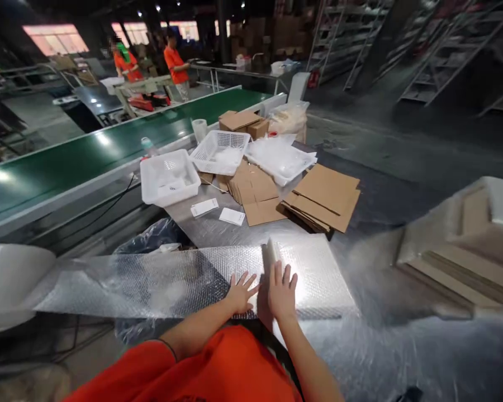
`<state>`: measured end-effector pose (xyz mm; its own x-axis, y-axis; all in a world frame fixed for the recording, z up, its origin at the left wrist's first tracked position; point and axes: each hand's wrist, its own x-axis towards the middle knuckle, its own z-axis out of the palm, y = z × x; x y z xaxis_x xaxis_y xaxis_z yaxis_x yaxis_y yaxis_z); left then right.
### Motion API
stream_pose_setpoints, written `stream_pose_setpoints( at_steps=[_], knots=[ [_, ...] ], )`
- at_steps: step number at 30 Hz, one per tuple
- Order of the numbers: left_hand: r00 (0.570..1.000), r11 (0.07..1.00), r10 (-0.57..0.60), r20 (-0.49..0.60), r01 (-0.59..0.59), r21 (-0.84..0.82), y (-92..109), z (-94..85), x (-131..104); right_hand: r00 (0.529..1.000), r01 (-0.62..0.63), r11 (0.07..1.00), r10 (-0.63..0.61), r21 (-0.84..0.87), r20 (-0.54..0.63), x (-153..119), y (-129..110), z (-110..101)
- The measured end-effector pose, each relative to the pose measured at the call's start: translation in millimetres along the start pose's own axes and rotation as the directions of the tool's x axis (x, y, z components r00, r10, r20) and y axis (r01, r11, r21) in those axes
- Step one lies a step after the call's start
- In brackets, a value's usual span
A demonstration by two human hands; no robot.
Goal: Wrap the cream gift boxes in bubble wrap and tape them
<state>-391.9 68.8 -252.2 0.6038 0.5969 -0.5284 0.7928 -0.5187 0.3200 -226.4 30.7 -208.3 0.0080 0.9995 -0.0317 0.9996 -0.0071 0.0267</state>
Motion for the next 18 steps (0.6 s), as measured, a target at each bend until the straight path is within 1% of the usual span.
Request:
stream_pose_setpoints(
  at_steps=[2, 3, 4, 5, 6, 7, 8, 9, 10, 11, 12, 13, 14, 15, 16, 18],
  knots=[
    [1.0, 1.0, -0.011, -0.002, 0.011, 0.018, -0.5, -0.4, 3.8, 0.992, 0.105, 0.993, -0.101, 0.057, -0.079, -44.5, 10.1, 17.1],
    [1.0, 1.0, -0.012, -0.006, 0.012, 0.028, -0.7, 0.5, 4.7, 0.972, 0.186, 0.978, -0.169, 0.095, -0.164, -72.0, 18.5, 27.9],
    [1.0, 0.999, -0.008, -0.008, 0.008, 0.04, -1.0, 2.0, 4.6, 0.947, 0.244, 0.962, -0.21, 0.123, -0.242, -101.2, 28.9, 38.8],
    [1.0, 0.999, -0.004, -0.005, 0.004, 0.053, -1.7, 3.7, 3.6, 0.932, 0.228, 0.962, -0.171, 0.15, -0.318, -130.4, 40.8, 48.6],
    [1.0, 0.998, -0.001, -0.001, 0.001, 0.069, -2.9, 5.3, 1.7, 0.913, 0.149, 0.971, -0.062, 0.187, -0.404, -157.9, 53.5, 56.2],
    [1.0, 0.996, 0.0, 0.003, -0.001, 0.088, -4.4, 6.7, -0.8, 0.902, 0.017, 0.975, 0.081, 0.222, -0.424, -182.2, 66.6, 60.9],
    [1.0, 0.994, 0.002, 0.005, -0.002, 0.108, -6.4, 7.7, -3.9, 0.873, -0.162, 0.952, 0.26, 0.258, -0.412, -202.1, 79.6, 62.9],
    [1.0, 0.992, 0.002, 0.004, -0.002, 0.128, -8.7, 8.3, -7.3, 0.814, -0.366, 0.886, 0.453, 0.285, -0.364, -217.0, 92.3, 62.6],
    [1.0, 0.989, 0.008, 0.001, -0.008, 0.145, -11.2, 8.6, -11.1, 0.721, -0.562, 0.772, 0.633, 0.298, -0.281, -226.9, 104.6, 60.9],
    [1.0, 0.987, 0.02, 0.002, -0.02, 0.16, -13.7, 8.7, -15.1, 0.596, -0.723, 0.619, 0.783, 0.306, -0.177, -232.4, 116.5, 58.8],
    [0.999, 0.984, 0.035, 0.012, -0.037, 0.172, -16.1, 8.5, -19.5, 0.456, -0.839, 0.45, 0.888, 0.304, -0.057, -234.2, 127.9, 57.2],
    [0.998, 0.982, 0.051, 0.026, -0.055, 0.18, -18.3, 8.1, -23.9, 0.322, -0.911, 0.291, 0.945, 0.293, 0.062, -233.5, 138.8, 56.8],
    [0.997, 0.981, 0.065, 0.038, -0.071, 0.182, -20.2, 7.1, -28.1, 0.218, -0.946, 0.166, 0.961, 0.279, 0.168, -231.2, 149.2, 58.0],
    [0.996, 0.98, 0.079, 0.048, -0.087, 0.178, -21.9, 5.6, -31.8, 0.153, -0.959, 0.083, 0.957, 0.27, 0.248, -228.3, 159.1, 60.7],
    [0.994, 0.981, 0.095, 0.049, -0.102, 0.163, -23.4, 3.2, -34.6, 0.119, -0.963, 0.036, 0.946, 0.267, 0.302, -225.5, 168.2, 64.8],
    [0.994, 0.986, 0.111, 0.025, -0.113, 0.119, -26.1, -4.7, -35.9, 0.087, -0.961, -0.013, 0.934, 0.275, 0.346, -222.6, 183.1, 74.9]
  ],
)
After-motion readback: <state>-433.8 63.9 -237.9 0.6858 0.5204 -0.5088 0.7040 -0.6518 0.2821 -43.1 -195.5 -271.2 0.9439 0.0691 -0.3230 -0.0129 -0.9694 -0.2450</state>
